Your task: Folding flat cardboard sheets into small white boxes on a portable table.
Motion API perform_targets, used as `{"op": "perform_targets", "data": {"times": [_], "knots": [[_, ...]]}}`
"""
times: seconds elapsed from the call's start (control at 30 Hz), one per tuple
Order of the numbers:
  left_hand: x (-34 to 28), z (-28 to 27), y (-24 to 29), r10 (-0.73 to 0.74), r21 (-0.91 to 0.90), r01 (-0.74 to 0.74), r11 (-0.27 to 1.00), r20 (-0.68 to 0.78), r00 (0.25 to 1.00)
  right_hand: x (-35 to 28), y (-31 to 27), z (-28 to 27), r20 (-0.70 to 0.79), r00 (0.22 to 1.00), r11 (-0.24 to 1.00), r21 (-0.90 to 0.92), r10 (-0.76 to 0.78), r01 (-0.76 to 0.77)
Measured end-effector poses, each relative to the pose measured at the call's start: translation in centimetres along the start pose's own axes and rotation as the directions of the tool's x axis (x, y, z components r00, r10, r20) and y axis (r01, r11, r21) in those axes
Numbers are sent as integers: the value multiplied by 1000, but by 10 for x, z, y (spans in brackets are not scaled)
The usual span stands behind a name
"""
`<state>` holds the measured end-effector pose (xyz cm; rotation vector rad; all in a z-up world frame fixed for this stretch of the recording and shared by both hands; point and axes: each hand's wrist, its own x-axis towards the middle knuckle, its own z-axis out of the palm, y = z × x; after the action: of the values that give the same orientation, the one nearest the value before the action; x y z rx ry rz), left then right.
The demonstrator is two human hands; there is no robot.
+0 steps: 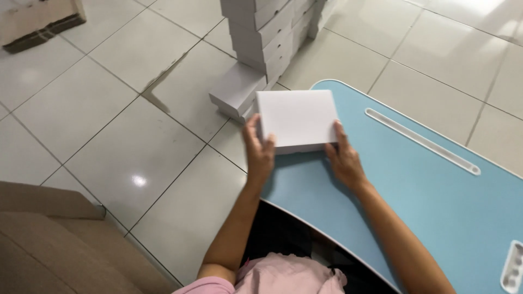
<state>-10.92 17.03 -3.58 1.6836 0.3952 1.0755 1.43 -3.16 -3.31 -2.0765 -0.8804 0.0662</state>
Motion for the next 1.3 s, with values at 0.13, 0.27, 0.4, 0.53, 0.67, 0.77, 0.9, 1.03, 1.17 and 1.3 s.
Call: {"op": "perform_targets", "data": {"times": [0.13, 0.27, 0.4, 0.53, 0.67, 0.77, 0.9, 1.03, 1.17, 1.3], "knots": [[20, -42, -13, -74, -38, 68, 997, -165, 984, 18, -9, 25, 34, 992, 992, -20, -125, 126], [48, -63, -57, -303, -114, 282, 953, -437, 847, 15, -7, 23, 87, 926, 906, -190, -367, 377], [83, -65, -163, -326, -143, 308, 941, -633, 702, 13, -22, 14, 139, 887, 852, -248, -440, 462], [115, -44, -229, -359, -118, 381, 917, -660, 660, 14, -27, 13, 149, 897, 856, -268, -417, 443], [131, -23, -269, -268, 29, 352, 936, -590, 761, 17, -32, 8, 119, 885, 860, -207, -451, 466], [139, -9, -284, -248, 77, 351, 933, -568, 785, 18, -32, 8, 108, 888, 867, -191, -447, 460], [150, 5, -290, -224, 141, 357, 924, -556, 801, 22, -31, 9, 109, 886, 868, -175, -451, 464], [151, -3, -315, -235, 157, 363, 919, -521, 821, 22, -37, 7, 99, 893, 879, -160, -439, 450], [147, -12, -292, -286, 352, 432, 831, -395, 873, 21, -41, 4, 99, 890, 875, -166, -444, 455], [131, -1, -170, -196, 501, 233, 834, -126, 972, 21, -34, 9, 78, 868, 846, -198, -490, 495]]}}
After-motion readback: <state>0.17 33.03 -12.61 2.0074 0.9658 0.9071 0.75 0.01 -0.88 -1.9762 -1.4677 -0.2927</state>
